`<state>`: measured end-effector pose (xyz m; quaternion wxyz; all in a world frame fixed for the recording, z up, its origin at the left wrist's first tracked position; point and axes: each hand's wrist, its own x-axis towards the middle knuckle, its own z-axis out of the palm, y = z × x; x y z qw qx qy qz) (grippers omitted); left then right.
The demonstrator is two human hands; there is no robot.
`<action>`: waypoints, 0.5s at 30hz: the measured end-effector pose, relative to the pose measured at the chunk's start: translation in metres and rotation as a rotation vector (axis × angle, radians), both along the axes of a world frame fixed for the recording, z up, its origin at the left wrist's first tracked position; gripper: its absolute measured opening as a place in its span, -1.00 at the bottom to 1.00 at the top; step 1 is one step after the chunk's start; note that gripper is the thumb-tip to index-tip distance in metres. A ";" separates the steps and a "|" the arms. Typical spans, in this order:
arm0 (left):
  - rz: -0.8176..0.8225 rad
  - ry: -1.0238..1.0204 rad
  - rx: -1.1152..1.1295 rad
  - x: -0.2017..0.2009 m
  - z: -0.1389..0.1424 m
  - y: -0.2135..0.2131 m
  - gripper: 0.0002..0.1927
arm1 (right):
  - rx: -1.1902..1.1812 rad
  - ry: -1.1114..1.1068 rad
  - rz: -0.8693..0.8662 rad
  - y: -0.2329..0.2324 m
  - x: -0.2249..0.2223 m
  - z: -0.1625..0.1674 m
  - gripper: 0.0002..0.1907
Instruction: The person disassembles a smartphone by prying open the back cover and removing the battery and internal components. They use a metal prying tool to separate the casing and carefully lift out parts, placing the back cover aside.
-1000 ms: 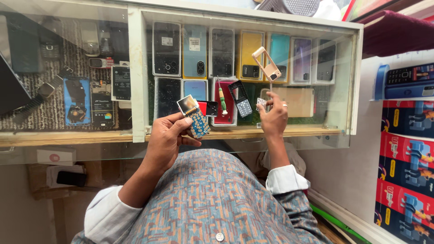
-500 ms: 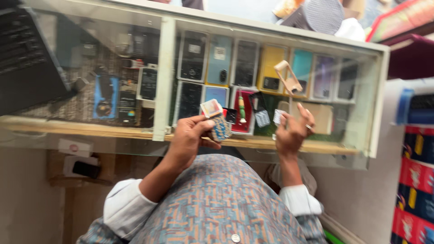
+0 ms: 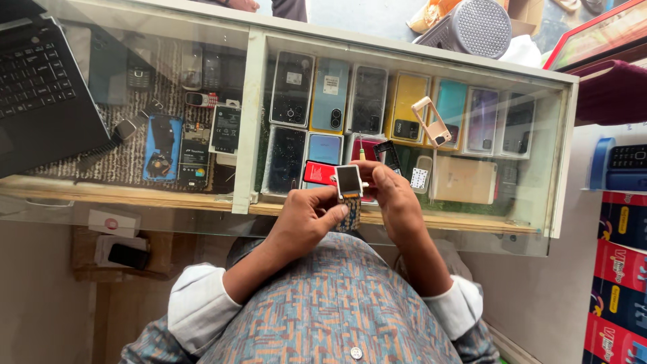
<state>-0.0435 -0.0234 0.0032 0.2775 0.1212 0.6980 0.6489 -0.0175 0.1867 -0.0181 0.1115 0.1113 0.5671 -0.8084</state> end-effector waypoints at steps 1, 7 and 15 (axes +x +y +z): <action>-0.038 0.005 -0.064 0.000 0.002 -0.001 -0.81 | -0.056 -0.006 0.023 0.001 -0.003 0.000 -0.46; -0.035 -0.009 0.009 -0.001 0.003 -0.006 -0.83 | 0.119 0.055 0.089 -0.002 -0.014 0.009 -0.59; -0.023 -0.219 0.238 -0.002 -0.010 -0.007 -0.82 | 0.495 0.366 0.093 -0.007 -0.009 0.036 -0.72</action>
